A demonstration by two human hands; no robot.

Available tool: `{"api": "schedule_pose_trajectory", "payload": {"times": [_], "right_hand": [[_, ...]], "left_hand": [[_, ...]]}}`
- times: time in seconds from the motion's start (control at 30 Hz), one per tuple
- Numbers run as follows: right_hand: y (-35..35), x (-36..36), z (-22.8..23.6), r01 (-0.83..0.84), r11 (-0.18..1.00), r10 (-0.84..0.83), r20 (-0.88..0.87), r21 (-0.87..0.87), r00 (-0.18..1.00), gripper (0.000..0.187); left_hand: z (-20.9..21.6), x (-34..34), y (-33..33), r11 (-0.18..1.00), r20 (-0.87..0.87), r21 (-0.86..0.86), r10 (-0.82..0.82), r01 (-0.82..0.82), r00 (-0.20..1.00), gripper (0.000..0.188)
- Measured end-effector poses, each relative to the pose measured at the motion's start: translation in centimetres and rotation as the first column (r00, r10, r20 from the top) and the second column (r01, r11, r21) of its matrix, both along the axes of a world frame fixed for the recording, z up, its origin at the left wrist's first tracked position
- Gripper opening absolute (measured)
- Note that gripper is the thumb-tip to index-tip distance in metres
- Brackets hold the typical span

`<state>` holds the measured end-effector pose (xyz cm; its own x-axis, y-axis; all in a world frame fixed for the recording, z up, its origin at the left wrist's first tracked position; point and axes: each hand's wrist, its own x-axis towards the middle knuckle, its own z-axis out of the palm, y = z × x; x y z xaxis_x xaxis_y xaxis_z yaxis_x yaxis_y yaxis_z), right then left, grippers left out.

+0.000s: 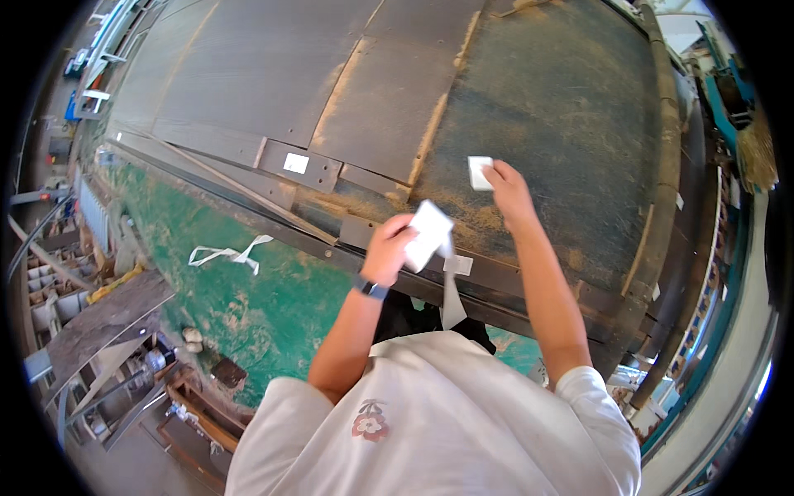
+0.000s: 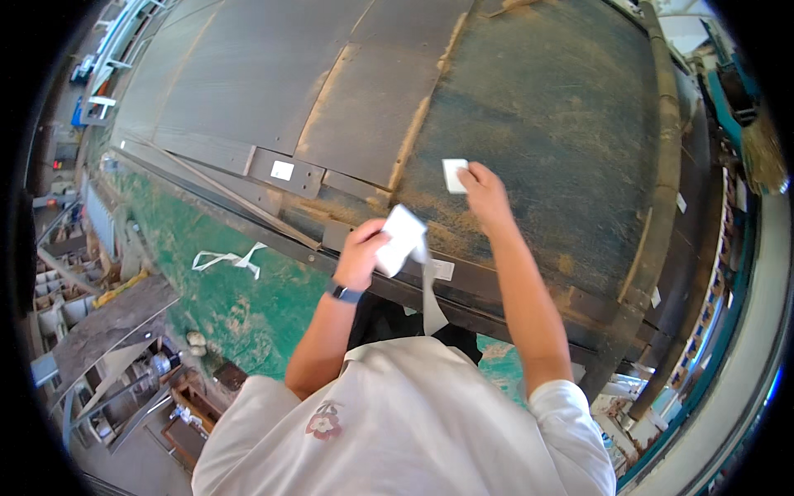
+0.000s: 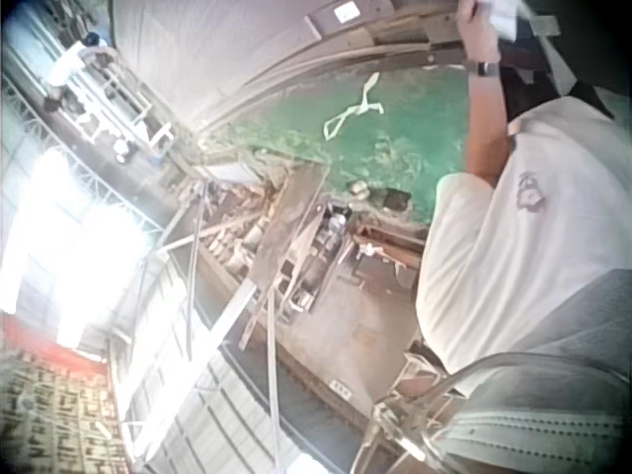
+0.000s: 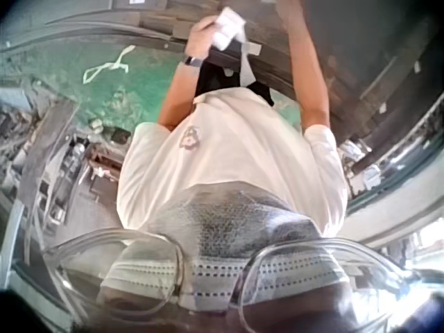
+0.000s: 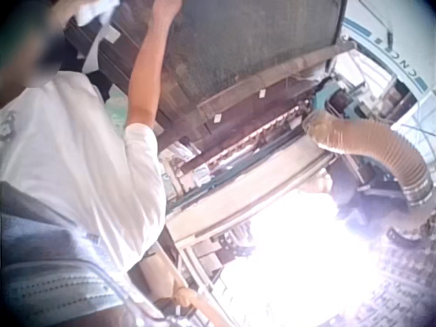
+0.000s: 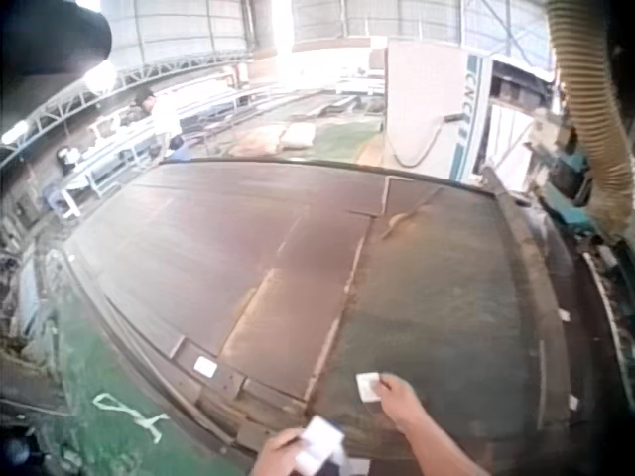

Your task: The person applies adhesive labels to several wood panels on a large workbench, then picks up a wood strip and a metal ruler to measure and organize the panels before moving them to a stack.

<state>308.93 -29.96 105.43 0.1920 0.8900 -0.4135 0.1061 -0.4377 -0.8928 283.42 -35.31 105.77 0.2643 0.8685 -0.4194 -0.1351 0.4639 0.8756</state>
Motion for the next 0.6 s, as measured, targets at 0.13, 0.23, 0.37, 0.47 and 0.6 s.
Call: {"api": "schedule_pose_trajectory", "payload": {"times": [0.13, 0.23, 0.37, 0.47, 0.6], "right_hand": [[4.7, -11.4, 0.2, -0.182, 0.983, 0.18, -0.334, 0.026, 0.925, 0.032], [9.4, -17.7, -3.4, -0.063, 0.986, 0.146, -0.63, 0.153, 0.763, 0.031], [12.3, -19.1, -7.1, 0.065, 0.992, 0.019, -0.646, 0.107, 0.763, 0.031], [16.0, -14.2, -8.3, 0.025, 0.98, -0.014, -0.06, 0.198, 0.998, 0.033], [18.8, -11.3, -8.7, 0.351, 0.868, -0.209, -0.382, 0.351, 0.9, 0.04]], "left_hand": [[1.5, -7.8, -4.3, 0.934, -0.189, -0.066, 0.334, -0.351, 0.923, 0.012], [2.8, -11.5, -6.0, 0.891, -0.232, -0.097, 0.414, -0.444, 0.88, 0.011], [3.3, -14.4, -6.4, 0.848, -0.18, -0.137, 0.486, -0.511, 0.855, 0.011], [3.3, -16.5, -5.5, 0.825, -0.13, -0.139, 0.534, -0.548, 0.836, 0.011], [2.9, -20.2, -3.1, 0.863, -0.045, -0.11, 0.49, -0.492, 0.87, 0.012]]}}
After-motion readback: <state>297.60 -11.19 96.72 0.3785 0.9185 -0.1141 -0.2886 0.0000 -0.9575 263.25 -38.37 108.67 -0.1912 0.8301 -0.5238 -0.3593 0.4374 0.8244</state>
